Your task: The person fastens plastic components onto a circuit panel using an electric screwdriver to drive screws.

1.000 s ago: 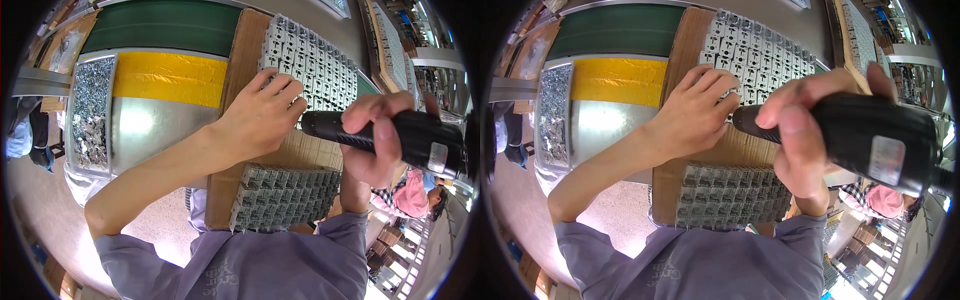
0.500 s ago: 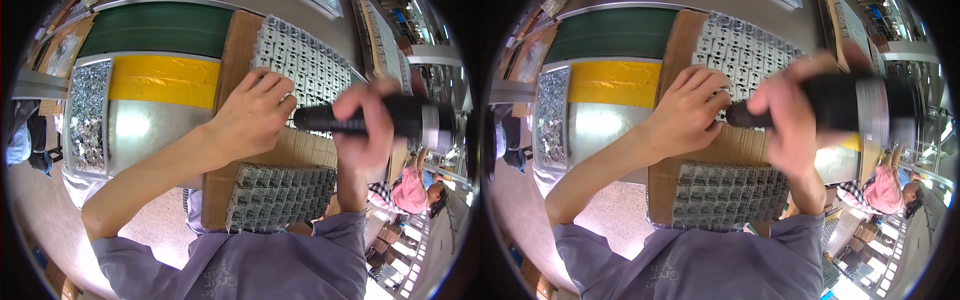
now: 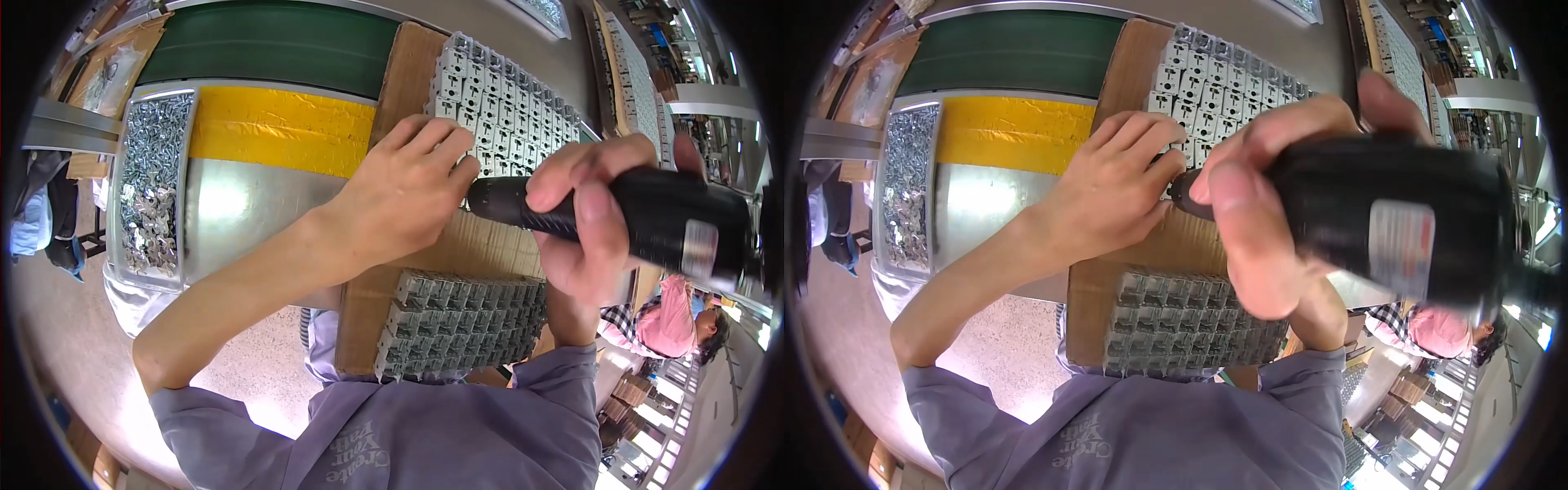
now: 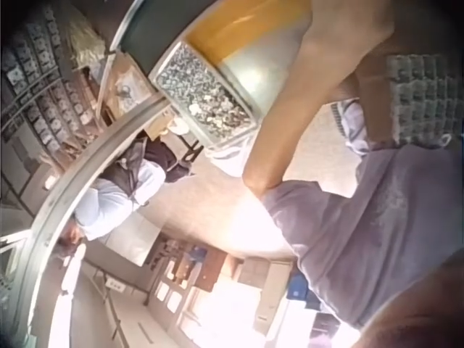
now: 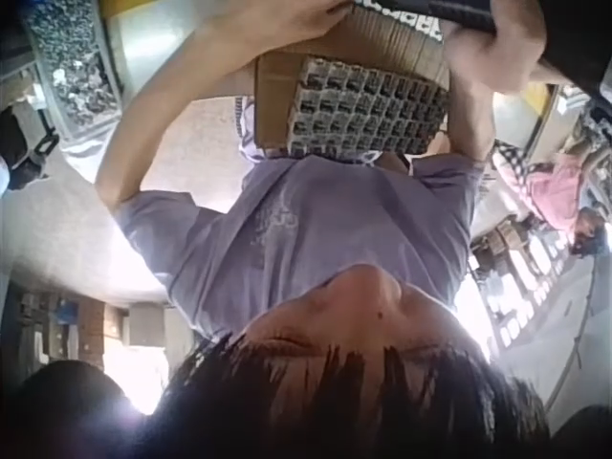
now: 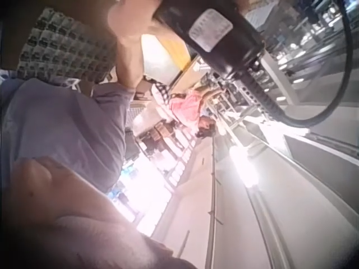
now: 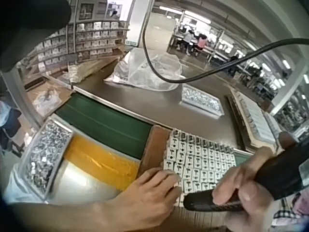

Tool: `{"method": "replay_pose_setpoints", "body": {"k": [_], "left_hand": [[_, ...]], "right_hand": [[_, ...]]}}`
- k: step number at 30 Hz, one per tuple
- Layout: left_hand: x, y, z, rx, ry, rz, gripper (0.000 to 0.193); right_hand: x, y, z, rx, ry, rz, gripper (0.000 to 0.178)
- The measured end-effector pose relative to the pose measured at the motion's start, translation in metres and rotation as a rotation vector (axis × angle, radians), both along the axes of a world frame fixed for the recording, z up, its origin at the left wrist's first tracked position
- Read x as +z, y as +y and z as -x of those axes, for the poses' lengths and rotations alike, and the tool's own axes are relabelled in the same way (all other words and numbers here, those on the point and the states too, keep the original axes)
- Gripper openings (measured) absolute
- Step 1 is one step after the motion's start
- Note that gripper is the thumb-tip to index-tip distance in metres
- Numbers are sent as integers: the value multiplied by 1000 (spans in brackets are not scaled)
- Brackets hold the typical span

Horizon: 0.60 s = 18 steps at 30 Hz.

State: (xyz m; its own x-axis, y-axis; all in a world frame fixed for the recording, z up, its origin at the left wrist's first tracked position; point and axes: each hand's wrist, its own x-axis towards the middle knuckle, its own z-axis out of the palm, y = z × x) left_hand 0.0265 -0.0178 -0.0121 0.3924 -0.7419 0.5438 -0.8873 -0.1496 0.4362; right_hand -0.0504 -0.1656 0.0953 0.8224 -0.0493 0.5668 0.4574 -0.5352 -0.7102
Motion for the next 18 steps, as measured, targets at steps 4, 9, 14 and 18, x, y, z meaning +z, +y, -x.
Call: {"method": "replay_pose_setpoints", "body": {"k": [4,9,14,18], "left_hand": [[1,-4,-1,29,5,37,25],[4,-4,0,38,20,89,16],[2,1,-5,-38,73,-2,33],[16,11,-5,-47,21,-14,32]], "right_hand": [[2,2,8,-28,158,-124,53],[-10,-1,-30,1,-80,-148,56],[-14,6,19,90,52,-411,27],[5,2,12,102,214,-92,26]]}}
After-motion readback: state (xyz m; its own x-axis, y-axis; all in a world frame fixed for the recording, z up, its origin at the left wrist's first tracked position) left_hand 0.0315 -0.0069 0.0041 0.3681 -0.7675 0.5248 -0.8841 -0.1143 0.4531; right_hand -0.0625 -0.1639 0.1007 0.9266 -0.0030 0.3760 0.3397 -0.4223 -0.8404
